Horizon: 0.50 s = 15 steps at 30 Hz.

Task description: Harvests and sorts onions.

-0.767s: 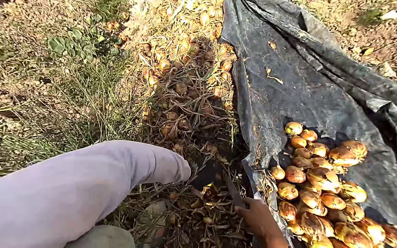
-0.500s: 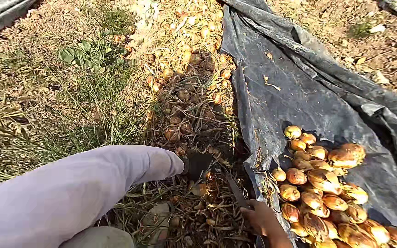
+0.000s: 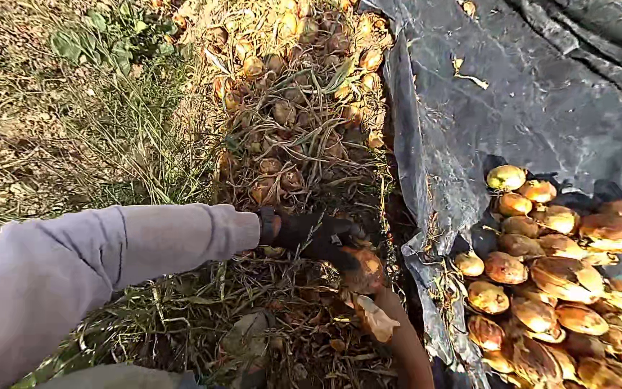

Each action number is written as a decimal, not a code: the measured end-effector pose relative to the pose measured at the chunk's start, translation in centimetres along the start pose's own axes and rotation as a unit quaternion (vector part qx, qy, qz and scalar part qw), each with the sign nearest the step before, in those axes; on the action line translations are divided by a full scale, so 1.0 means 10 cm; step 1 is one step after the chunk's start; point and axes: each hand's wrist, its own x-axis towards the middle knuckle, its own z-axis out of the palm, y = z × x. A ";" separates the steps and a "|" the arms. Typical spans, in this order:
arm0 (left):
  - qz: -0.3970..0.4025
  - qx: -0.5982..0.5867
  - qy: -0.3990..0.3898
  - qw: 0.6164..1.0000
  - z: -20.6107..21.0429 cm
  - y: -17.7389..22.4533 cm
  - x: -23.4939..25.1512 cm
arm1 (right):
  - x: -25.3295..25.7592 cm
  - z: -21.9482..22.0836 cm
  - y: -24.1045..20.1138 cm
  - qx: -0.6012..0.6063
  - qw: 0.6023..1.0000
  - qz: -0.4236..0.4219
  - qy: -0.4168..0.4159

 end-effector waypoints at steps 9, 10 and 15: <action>-0.180 0.377 -0.050 0.907 0.17 -0.85 -0.56 | 0.02 -0.32 0.09 0.444 0.876 0.063 0.180; -0.195 0.364 -0.055 0.909 0.19 -0.85 -0.59 | 0.03 -0.28 0.07 0.388 0.902 0.066 0.175; -0.249 0.294 -0.033 0.922 -0.06 -1.07 -0.58 | 0.12 0.02 0.01 0.224 0.973 0.024 0.043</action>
